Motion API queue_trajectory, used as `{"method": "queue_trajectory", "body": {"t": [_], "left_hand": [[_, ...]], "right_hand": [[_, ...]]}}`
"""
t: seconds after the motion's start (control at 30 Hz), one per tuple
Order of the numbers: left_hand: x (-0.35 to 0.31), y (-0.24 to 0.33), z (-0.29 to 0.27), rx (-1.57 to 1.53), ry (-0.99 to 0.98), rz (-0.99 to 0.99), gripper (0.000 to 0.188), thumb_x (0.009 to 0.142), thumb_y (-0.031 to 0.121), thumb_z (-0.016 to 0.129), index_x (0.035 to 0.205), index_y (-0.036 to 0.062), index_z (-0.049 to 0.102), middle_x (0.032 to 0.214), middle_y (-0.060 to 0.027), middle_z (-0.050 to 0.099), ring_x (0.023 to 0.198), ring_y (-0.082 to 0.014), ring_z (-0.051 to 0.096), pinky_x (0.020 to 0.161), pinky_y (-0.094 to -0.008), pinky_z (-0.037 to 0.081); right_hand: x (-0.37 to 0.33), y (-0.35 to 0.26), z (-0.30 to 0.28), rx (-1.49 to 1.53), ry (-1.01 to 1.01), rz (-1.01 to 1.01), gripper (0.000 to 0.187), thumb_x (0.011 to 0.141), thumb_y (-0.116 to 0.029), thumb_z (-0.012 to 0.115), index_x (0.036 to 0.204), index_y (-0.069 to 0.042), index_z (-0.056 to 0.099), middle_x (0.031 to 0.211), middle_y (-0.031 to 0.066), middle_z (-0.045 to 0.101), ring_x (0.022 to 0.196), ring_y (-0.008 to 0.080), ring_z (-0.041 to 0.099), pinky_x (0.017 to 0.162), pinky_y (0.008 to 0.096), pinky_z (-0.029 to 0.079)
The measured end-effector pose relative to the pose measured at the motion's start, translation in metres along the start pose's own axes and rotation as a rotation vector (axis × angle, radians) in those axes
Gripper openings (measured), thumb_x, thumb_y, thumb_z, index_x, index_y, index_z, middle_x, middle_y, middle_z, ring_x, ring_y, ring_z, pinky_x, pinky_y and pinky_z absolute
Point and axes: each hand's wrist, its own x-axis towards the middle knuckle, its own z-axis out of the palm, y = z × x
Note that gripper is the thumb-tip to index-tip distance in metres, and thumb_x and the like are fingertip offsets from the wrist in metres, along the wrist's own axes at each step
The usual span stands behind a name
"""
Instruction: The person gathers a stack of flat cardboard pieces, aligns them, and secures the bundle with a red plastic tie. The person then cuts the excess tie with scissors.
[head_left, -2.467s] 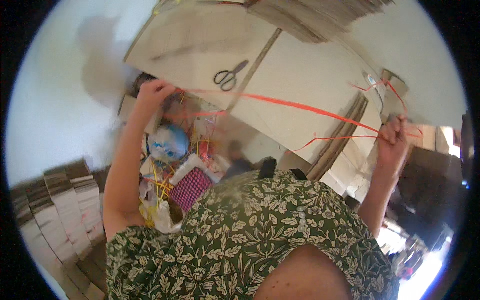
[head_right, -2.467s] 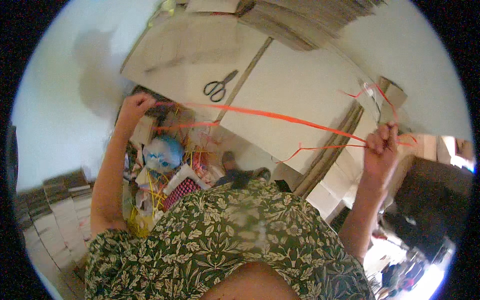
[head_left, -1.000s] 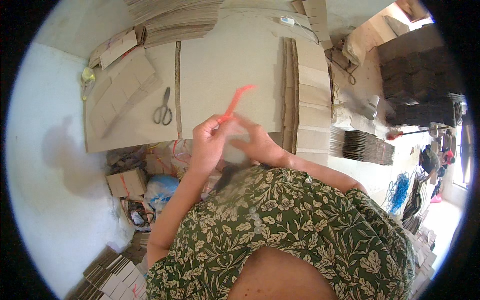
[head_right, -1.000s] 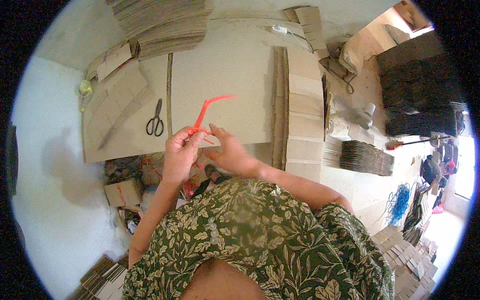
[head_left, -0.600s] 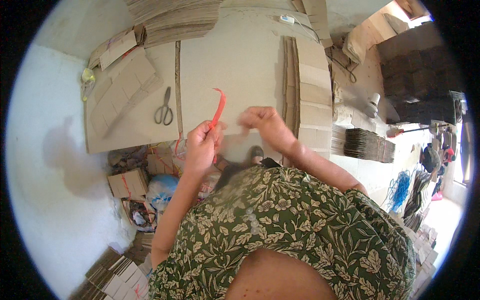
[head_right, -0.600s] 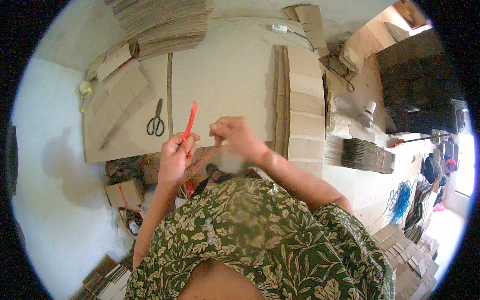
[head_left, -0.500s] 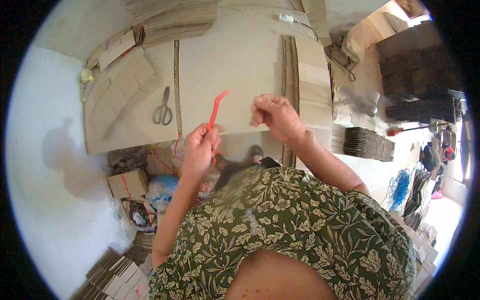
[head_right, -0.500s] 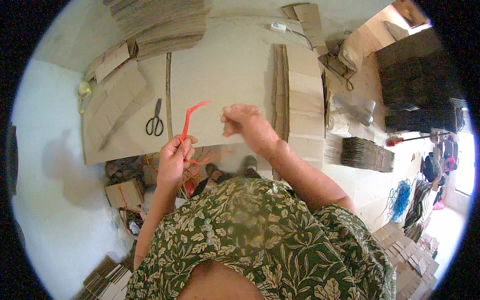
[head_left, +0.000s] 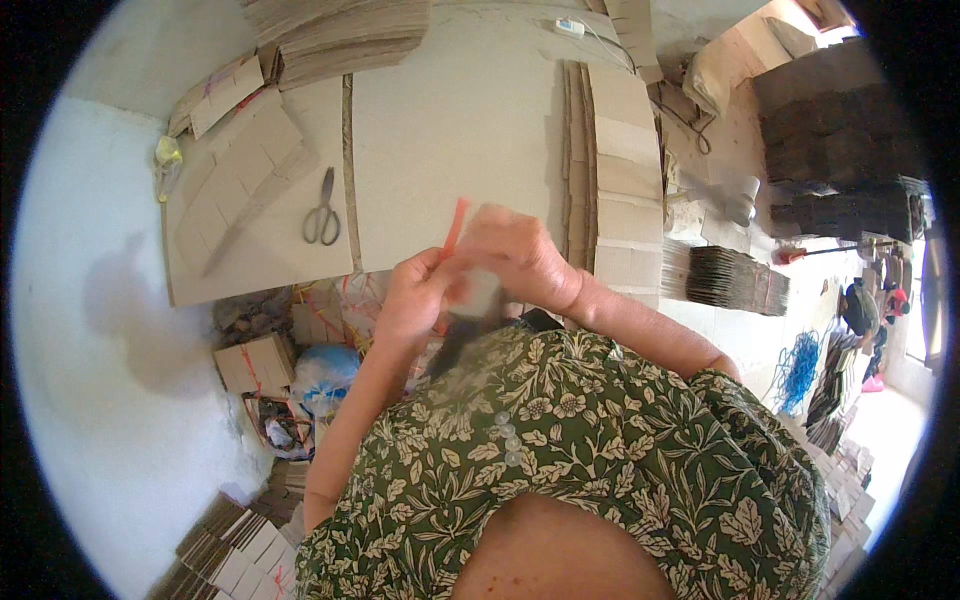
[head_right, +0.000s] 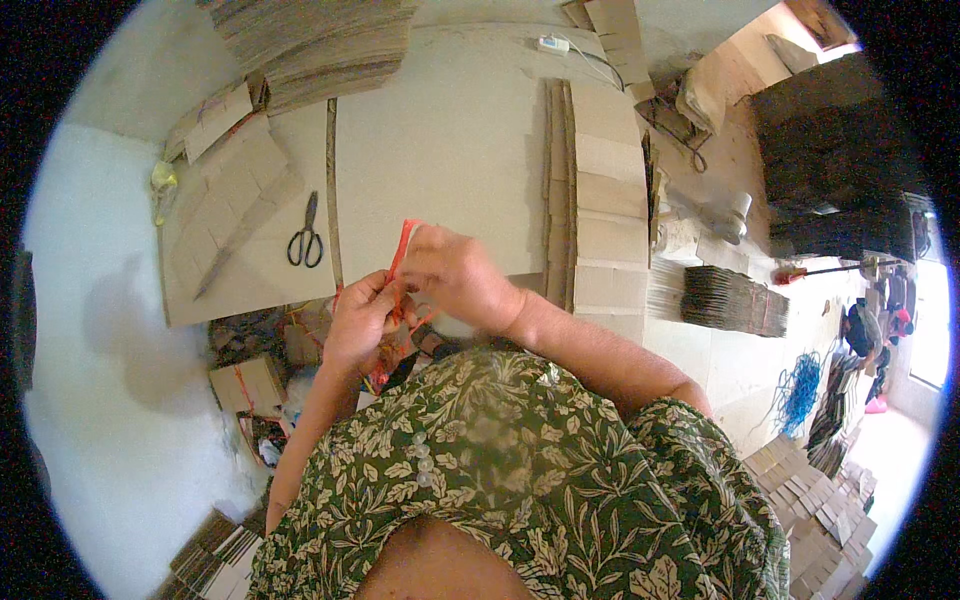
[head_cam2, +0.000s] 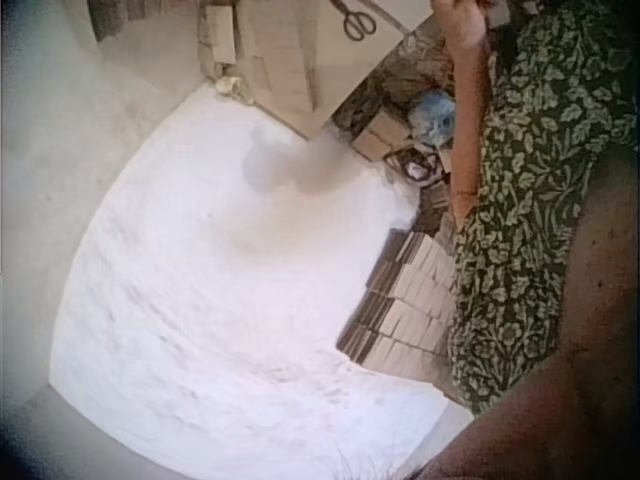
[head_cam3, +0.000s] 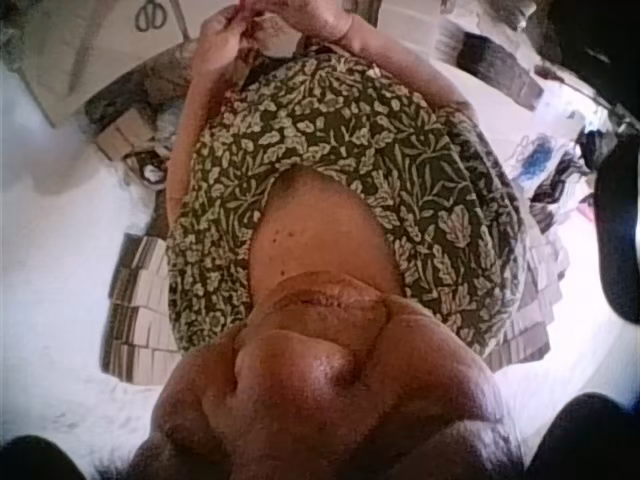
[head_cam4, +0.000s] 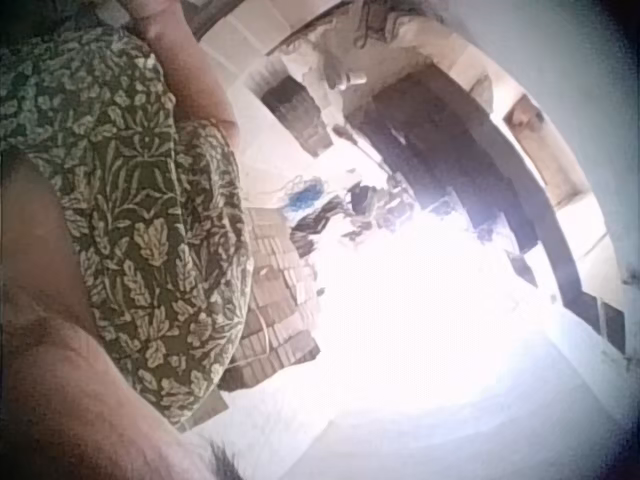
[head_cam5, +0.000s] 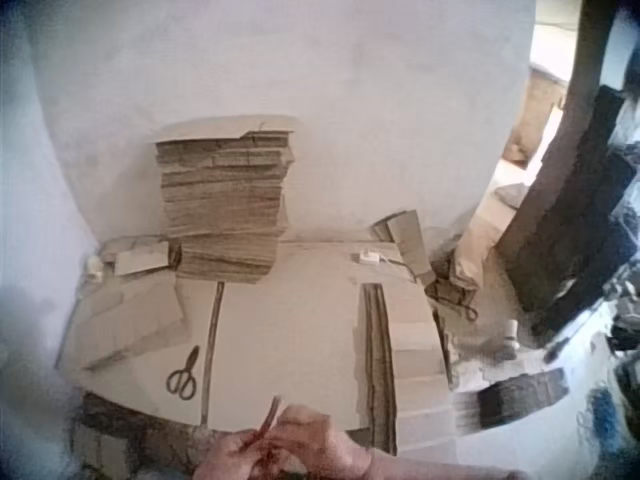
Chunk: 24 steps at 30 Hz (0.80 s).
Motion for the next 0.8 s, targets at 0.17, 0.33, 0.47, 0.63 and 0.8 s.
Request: {"method": "queue_trajectory", "body": {"t": [0.17,0.33,0.47,0.63,0.8], "left_hand": [[-0.001,0.003,0.003,0.142,0.035,0.149,0.023,0.097,0.020,0.055,0.088,0.0013,0.065,0.066,0.0007,0.057,0.054,-0.0050,0.049,0.049,-0.0218,0.038],[0.005,-0.015,0.000,0.243,-0.052,0.229,0.024,0.100,0.017,0.048,0.095,-0.0008,0.064,0.063,0.0002,0.056,0.053,-0.0054,0.043,0.050,-0.0213,0.036],[0.002,-0.014,0.002,0.097,-0.013,0.154,0.024,0.100,0.018,0.049,0.095,-0.0005,0.064,0.061,0.0024,0.051,0.054,-0.0051,0.042,0.050,-0.0213,0.033],[0.003,-0.008,-0.002,0.110,0.111,0.238,0.024,0.099,0.020,0.050,0.085,0.0024,0.059,0.058,0.0048,0.044,0.053,-0.0040,0.037,0.048,-0.0228,0.027],[-0.004,-0.010,-0.004,0.194,0.157,0.286,0.023,0.097,0.016,0.053,0.080,0.0007,0.059,0.059,0.0046,0.044,0.054,-0.0044,0.038,0.048,-0.0235,0.029]], "right_hand": [[0.000,0.001,0.002,1.314,0.427,0.782,0.015,0.096,-0.013,0.052,0.088,-0.003,0.061,0.086,0.0076,0.063,0.086,0.0211,0.061,0.087,0.0389,0.047],[-0.004,0.010,0.004,1.469,0.423,0.817,0.018,0.099,-0.018,0.047,0.087,-0.006,0.053,0.076,0.0039,0.054,0.075,0.0198,0.057,0.079,0.0390,0.048],[-0.005,0.016,-0.005,1.352,0.458,0.839,0.016,0.096,-0.020,0.052,0.087,-0.007,0.052,0.066,-0.0006,0.046,0.064,0.0175,0.051,0.071,0.0363,0.047],[-0.005,0.018,-0.027,0.892,0.414,0.860,0.014,0.091,-0.013,0.060,0.080,-0.005,0.060,0.064,-0.0030,0.040,0.062,0.0134,0.045,0.064,0.0307,0.042],[-0.009,0.044,-0.046,-0.631,0.314,0.052,0.006,0.077,-0.008,0.064,0.074,-0.012,0.068,0.061,0.0073,0.048,0.058,0.0248,0.053,0.058,0.0355,0.043]]}}
